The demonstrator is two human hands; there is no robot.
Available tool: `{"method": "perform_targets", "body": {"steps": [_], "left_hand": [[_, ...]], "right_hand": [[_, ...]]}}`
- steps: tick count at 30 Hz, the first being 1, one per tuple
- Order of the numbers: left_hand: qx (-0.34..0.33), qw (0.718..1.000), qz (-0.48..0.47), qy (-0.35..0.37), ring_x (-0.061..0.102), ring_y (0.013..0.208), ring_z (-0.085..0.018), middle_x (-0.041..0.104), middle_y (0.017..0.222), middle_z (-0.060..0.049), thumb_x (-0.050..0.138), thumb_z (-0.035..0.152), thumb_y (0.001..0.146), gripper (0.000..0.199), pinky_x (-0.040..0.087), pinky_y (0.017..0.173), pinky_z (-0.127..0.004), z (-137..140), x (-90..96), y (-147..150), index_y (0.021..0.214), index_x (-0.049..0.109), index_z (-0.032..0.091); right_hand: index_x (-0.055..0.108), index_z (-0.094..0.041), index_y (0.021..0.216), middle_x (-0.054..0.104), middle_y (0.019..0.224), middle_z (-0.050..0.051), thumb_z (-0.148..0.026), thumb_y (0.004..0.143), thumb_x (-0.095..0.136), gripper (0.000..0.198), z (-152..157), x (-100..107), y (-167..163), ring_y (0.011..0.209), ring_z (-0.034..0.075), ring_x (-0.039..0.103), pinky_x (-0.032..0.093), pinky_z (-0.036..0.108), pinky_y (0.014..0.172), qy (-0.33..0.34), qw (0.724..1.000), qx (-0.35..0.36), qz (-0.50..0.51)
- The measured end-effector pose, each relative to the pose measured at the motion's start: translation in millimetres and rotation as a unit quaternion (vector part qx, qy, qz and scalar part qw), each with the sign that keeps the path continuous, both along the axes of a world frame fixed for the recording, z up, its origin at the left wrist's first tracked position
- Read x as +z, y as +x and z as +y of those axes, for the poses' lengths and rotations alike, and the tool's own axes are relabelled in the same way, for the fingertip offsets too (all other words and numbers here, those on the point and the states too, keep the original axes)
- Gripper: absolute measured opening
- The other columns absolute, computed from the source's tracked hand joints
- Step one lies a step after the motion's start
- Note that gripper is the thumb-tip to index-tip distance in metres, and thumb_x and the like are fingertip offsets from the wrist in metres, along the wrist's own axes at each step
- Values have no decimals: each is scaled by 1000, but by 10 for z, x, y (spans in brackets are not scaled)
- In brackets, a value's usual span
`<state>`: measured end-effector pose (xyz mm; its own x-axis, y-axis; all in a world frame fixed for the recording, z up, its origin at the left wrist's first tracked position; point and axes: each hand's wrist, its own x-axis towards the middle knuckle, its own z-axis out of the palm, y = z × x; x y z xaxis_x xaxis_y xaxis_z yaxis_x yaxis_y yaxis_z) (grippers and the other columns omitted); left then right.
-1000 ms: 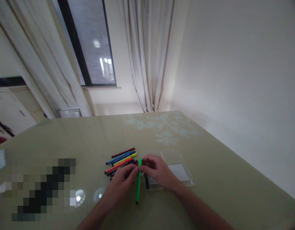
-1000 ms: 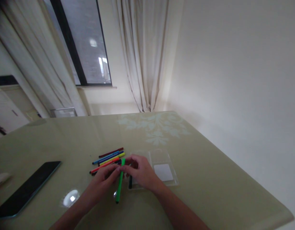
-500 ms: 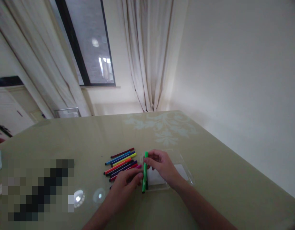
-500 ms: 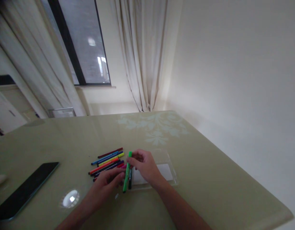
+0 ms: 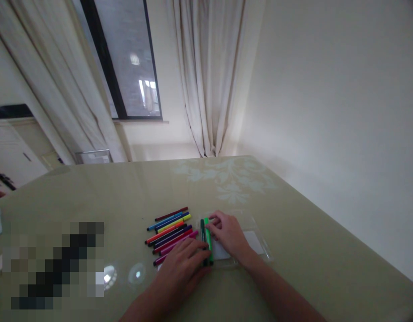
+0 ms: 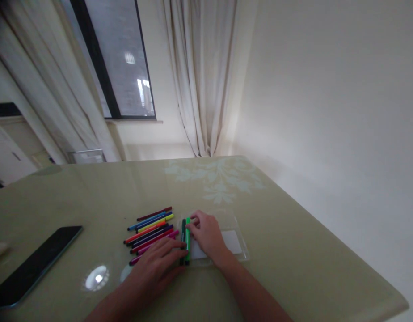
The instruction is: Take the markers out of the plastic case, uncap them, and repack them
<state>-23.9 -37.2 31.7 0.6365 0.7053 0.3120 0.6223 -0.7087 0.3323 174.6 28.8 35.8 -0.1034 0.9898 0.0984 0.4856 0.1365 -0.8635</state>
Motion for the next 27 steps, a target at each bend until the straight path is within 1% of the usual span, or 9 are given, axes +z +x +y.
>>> {"method": "perform_targets", "body": {"steps": [3,8,13,15,18,20,22,24,27], "left_hand": [[-3,1000,9,2,63,121,-26,70,126,-4,63,25,96,27,53,107,-49,4,44,1,123,64,28],[-17,999,15,37,66,115,-26,72,124,-5,65,23,95,25,56,102,-46,24,34,4,120,65,25],[-23,997,29,72,68,107,-26,75,117,-4,65,24,95,23,57,97,-45,23,-12,43,118,67,25],[-21,998,25,59,68,106,-25,75,115,-4,65,24,96,22,56,97,-44,14,-8,55,118,67,25],[-20,1000,-10,19,66,111,-24,74,118,-3,61,24,98,21,52,102,-42,35,22,20,117,68,27],[9,999,-45,-3,65,112,-22,73,119,-3,58,24,99,20,50,103,-40,85,45,-57,116,68,29],[74,995,-64,-18,65,108,-22,72,115,-4,58,25,99,16,52,97,-38,157,58,-172,109,70,27],[131,990,-48,-30,65,102,-24,72,108,-5,65,30,94,9,52,90,-37,229,57,-299,99,71,26],[137,990,4,-43,65,98,-27,71,101,-5,72,37,88,13,50,85,-37,296,43,-437,88,71,25]], "right_hand": [[72,-17,88,74,75,3,-17,82,73,5,-10,29,11,72,18,69,50,26,68,43,997,20,-59],[78,-19,89,75,82,3,-20,83,76,7,-25,102,72,73,17,66,46,27,71,75,985,74,-137],[81,-22,100,76,92,4,-27,77,83,23,-34,151,153,79,20,66,46,29,77,57,972,110,-198],[81,-23,102,76,95,4,-28,76,84,26,-32,162,167,84,21,66,46,31,81,43,971,114,-207],[80,-22,103,75,95,4,-28,75,84,28,-26,170,171,85,22,66,45,30,81,25,972,112,-204],[80,-22,102,75,94,4,-28,75,86,29,-21,163,175,83,21,65,45,30,79,22,973,116,-200],[80,-21,101,74,93,3,-29,74,87,29,-15,148,182,82,20,64,44,29,78,30,974,117,-194],[79,-22,100,73,91,3,-30,75,86,27,-8,131,188,80,19,63,44,28,76,45,975,117,-184],[79,-20,100,72,90,4,-30,81,82,21,3,118,185,79,18,62,44,27,74,66,978,109,-166]]}}
